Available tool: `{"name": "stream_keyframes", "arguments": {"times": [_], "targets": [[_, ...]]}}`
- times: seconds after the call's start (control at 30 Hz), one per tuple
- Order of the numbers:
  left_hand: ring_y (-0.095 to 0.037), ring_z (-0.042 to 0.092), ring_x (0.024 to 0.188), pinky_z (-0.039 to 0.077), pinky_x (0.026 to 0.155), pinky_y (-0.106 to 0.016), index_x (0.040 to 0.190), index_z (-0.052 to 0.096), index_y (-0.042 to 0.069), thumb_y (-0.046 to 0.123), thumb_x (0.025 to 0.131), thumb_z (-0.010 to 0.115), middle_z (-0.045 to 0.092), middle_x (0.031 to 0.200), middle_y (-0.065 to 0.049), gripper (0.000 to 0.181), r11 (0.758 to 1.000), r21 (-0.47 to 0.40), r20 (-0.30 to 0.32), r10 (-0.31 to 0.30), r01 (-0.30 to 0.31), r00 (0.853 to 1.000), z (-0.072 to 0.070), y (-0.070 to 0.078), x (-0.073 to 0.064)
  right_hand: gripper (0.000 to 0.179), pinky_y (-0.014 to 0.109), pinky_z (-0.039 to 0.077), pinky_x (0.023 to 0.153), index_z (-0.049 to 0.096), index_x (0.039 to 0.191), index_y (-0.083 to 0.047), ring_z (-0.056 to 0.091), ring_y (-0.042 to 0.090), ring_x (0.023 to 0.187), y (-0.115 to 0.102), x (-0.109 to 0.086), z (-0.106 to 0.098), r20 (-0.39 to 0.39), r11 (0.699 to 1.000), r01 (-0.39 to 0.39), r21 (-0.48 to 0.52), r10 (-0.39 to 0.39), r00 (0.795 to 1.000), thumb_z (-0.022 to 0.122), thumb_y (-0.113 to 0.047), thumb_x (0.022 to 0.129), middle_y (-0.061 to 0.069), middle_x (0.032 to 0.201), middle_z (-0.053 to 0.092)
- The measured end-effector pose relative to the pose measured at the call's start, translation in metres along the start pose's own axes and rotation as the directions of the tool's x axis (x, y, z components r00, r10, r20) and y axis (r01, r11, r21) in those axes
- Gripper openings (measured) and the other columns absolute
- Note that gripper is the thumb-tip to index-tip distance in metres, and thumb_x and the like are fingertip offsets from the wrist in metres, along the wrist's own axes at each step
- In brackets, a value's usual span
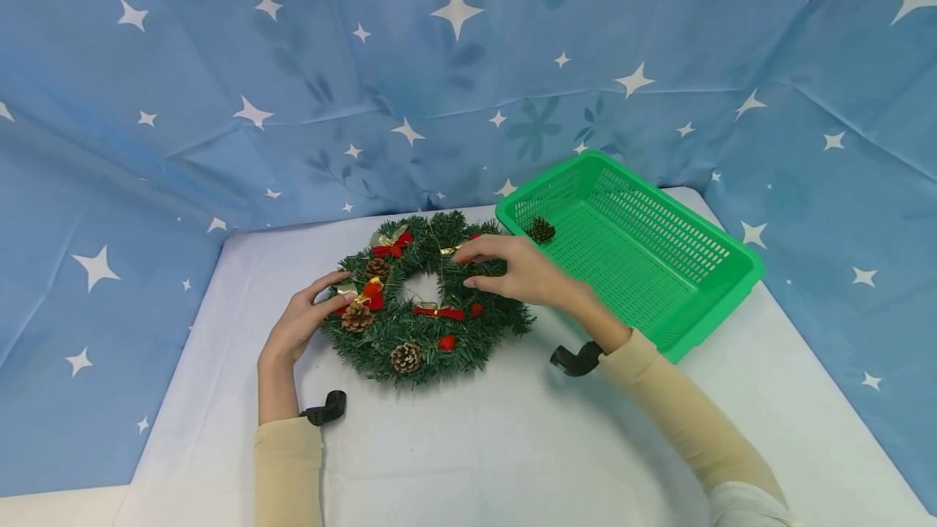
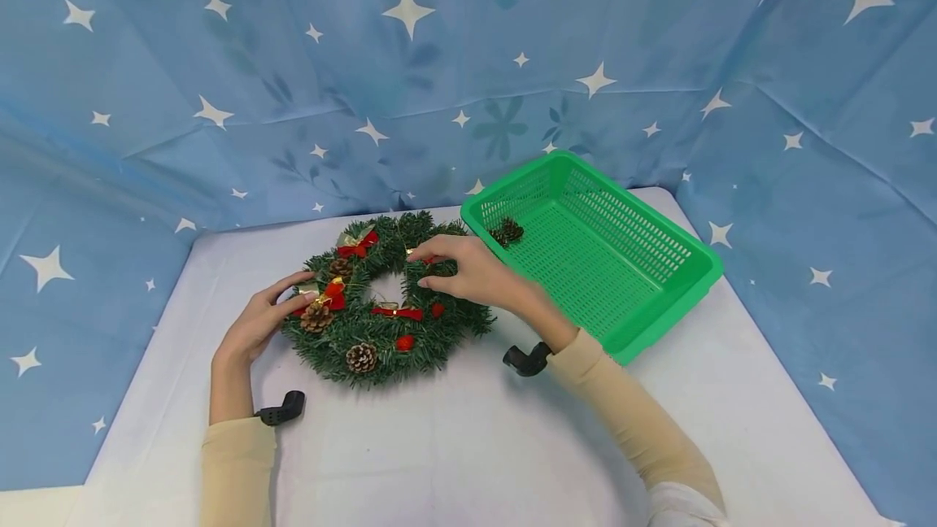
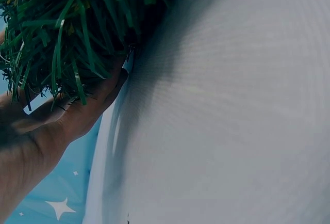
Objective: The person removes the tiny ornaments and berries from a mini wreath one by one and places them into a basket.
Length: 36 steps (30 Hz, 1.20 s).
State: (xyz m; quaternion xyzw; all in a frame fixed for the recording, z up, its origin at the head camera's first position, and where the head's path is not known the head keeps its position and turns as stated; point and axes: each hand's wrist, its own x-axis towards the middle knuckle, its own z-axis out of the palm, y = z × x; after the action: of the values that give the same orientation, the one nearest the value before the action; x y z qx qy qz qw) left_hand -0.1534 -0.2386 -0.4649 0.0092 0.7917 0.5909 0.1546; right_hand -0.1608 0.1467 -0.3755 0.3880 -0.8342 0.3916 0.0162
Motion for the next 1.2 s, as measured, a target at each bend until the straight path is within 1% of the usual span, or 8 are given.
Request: {"name": "stream_keyframes", "arguments": {"times": [0.07,0.17,0.3,0.47,0.7,0.9,1.07,1.2], "targets": [[-0.040,0.009,0.159,0.022,0.122,-0.067,0.159,0.043,0.017,0.038,0.100,0.069,0.012,0.173,-0.010,0.068,1.000,-0.002,-0.002,-0.002,0.002,1.000,0.000,-0.001,0.000,0.038,0.044,0.059,0.092,0.072,0.125,-0.007,0.069,0.026,0.111,-0.002,-0.002,0.004,-0.005,1.000,0.011,0.005,-0.011,1.000,0.082,-0.010,0.089,0.008,0.129,0.071],[-0.041,0.009,0.159,0.022,0.121,-0.068,0.159,0.042,0.017,0.039,0.100,0.069,0.012,0.173,-0.010,0.068,1.000,0.004,-0.002,0.003,-0.003,1.000,0.001,-0.001,0.000,0.038,0.050,0.058,0.092,0.072,0.126,-0.007,0.069,0.032,0.110,-0.004,-0.004,0.009,-0.009,0.999,0.027,0.024,-0.027,1.000,0.081,-0.009,0.089,0.010,0.128,0.071],[-0.041,0.008,0.159,0.020,0.122,-0.069,0.159,0.042,0.018,0.041,0.100,0.069,0.012,0.173,-0.009,0.069,1.000,0.010,0.003,0.008,-0.008,1.000,0.000,-0.002,0.002,0.038,0.053,0.057,0.094,0.071,0.126,-0.005,0.068,0.035,0.113,-0.007,-0.006,0.015,-0.009,0.998,0.033,0.047,-0.032,0.999,0.081,-0.010,0.089,0.011,0.128,0.070],[-0.040,0.010,0.159,0.021,0.122,-0.068,0.159,0.042,0.017,0.042,0.099,0.070,0.012,0.173,-0.008,0.071,1.000,0.013,0.001,0.004,-0.004,1.000,-0.001,-0.001,0.003,0.037,0.053,0.057,0.093,0.072,0.127,-0.007,0.068,0.032,0.114,-0.010,-0.008,0.023,-0.014,0.999,0.034,0.042,-0.034,0.999,0.080,-0.014,0.091,0.008,0.129,0.070],[-0.041,0.008,0.159,0.021,0.122,-0.068,0.159,0.042,0.018,0.043,0.099,0.069,0.011,0.173,-0.008,0.071,1.000,0.015,0.000,-0.005,0.005,1.000,-0.001,-0.001,0.002,0.038,0.052,0.057,0.095,0.071,0.127,-0.007,0.068,0.035,0.115,-0.009,-0.010,0.037,-0.035,0.994,0.034,0.105,-0.031,0.999,0.080,-0.012,0.091,0.010,0.130,0.069],[-0.041,0.008,0.159,0.020,0.122,-0.069,0.159,0.042,0.018,0.042,0.099,0.069,0.012,0.173,-0.008,0.070,1.000,0.008,0.000,-0.005,0.005,1.000,0.000,-0.002,0.002,0.039,0.052,0.058,0.094,0.071,0.127,-0.005,0.068,0.035,0.112,-0.008,-0.011,0.047,-0.043,0.992,0.053,0.111,-0.049,0.998,0.081,-0.013,0.090,0.010,0.129,0.070],[-0.039,0.010,0.159,0.021,0.122,-0.068,0.159,0.043,0.017,0.041,0.099,0.069,0.013,0.173,-0.008,0.069,1.000,0.004,-0.001,0.004,-0.004,1.000,-0.001,-0.003,0.004,0.040,0.052,0.058,0.093,0.071,0.128,-0.008,0.069,0.033,0.112,-0.009,-0.013,0.051,-0.049,0.992,0.056,0.113,-0.050,0.998,0.082,-0.013,0.089,0.009,0.129,0.070],[-0.039,0.013,0.158,0.023,0.122,-0.067,0.159,0.043,0.017,0.042,0.099,0.069,0.014,0.173,-0.008,0.069,1.000,0.006,-0.001,0.004,-0.004,1.000,-0.002,-0.003,0.004,0.042,0.046,0.058,0.096,0.072,0.128,-0.011,0.068,0.027,0.115,-0.011,-0.014,0.052,-0.058,0.993,0.065,0.098,-0.060,0.997,0.083,-0.013,0.088,0.007,0.130,0.070]]}}
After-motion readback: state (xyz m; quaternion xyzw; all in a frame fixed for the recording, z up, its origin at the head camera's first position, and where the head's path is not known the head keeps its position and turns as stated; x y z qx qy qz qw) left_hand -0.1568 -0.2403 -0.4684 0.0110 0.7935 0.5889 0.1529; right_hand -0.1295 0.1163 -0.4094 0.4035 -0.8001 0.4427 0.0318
